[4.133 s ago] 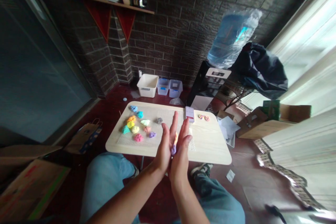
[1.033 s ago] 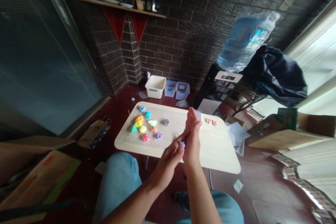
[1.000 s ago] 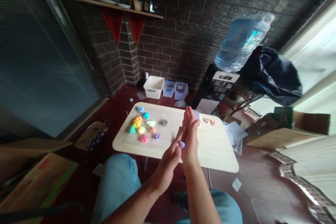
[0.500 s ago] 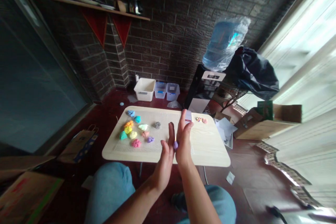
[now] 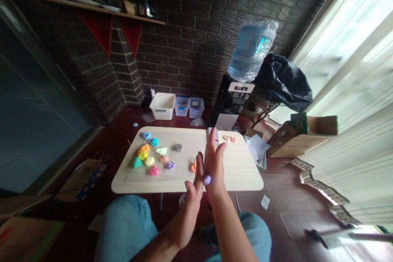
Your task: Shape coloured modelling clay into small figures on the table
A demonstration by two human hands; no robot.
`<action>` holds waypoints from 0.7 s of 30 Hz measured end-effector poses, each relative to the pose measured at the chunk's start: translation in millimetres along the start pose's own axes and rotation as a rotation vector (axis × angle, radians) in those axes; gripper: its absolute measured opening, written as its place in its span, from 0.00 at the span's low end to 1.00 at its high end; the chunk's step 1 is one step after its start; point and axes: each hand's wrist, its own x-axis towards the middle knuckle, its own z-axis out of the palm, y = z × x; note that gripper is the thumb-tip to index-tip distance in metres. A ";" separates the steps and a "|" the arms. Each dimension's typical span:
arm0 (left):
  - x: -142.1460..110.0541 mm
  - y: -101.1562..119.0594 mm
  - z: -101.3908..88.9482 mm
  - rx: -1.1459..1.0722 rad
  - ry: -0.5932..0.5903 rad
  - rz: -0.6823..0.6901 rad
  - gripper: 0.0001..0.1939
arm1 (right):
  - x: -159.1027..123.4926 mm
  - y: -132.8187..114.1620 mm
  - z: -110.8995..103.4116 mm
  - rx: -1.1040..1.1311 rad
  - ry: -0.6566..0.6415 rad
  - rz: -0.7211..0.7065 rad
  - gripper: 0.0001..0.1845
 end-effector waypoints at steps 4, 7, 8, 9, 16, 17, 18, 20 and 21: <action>26.5 32.0 1.5 0.105 0.023 0.105 0.28 | -49.4 18.6 17.5 -0.006 -0.177 -0.001 0.35; 44.6 52.7 7.0 0.170 0.040 0.193 0.26 | -69.7 21.4 30.2 -0.043 -0.232 -0.076 0.37; 44.8 52.6 8.8 0.168 0.023 0.194 0.26 | -65.7 17.6 30.6 -0.051 -0.226 -0.096 0.38; 41.5 48.6 10.2 0.155 -0.003 0.172 0.27 | -56.7 12.0 28.7 -0.057 -0.211 -0.110 0.38; -0.3 8.7 6.6 0.063 -0.039 0.049 0.32 | -5.2 -14.5 8.3 -0.044 -0.061 -0.119 0.37; 2.5 14.5 6.2 0.060 -0.031 0.063 0.31 | -13.8 -10.1 12.1 -0.040 -0.098 -0.103 0.38; 8.0 23.4 6.1 0.057 -0.018 0.079 0.30 | -25.1 -4.1 17.6 -0.033 -0.149 -0.086 0.38; 23.3 45.0 6.9 0.046 0.042 0.161 0.30 | -49.5 9.2 30.3 -0.040 -0.209 -0.110 0.40; 30.6 54.4 7.5 0.035 0.081 0.178 0.30 | -59.3 14.8 35.7 -0.044 -0.226 -0.108 0.41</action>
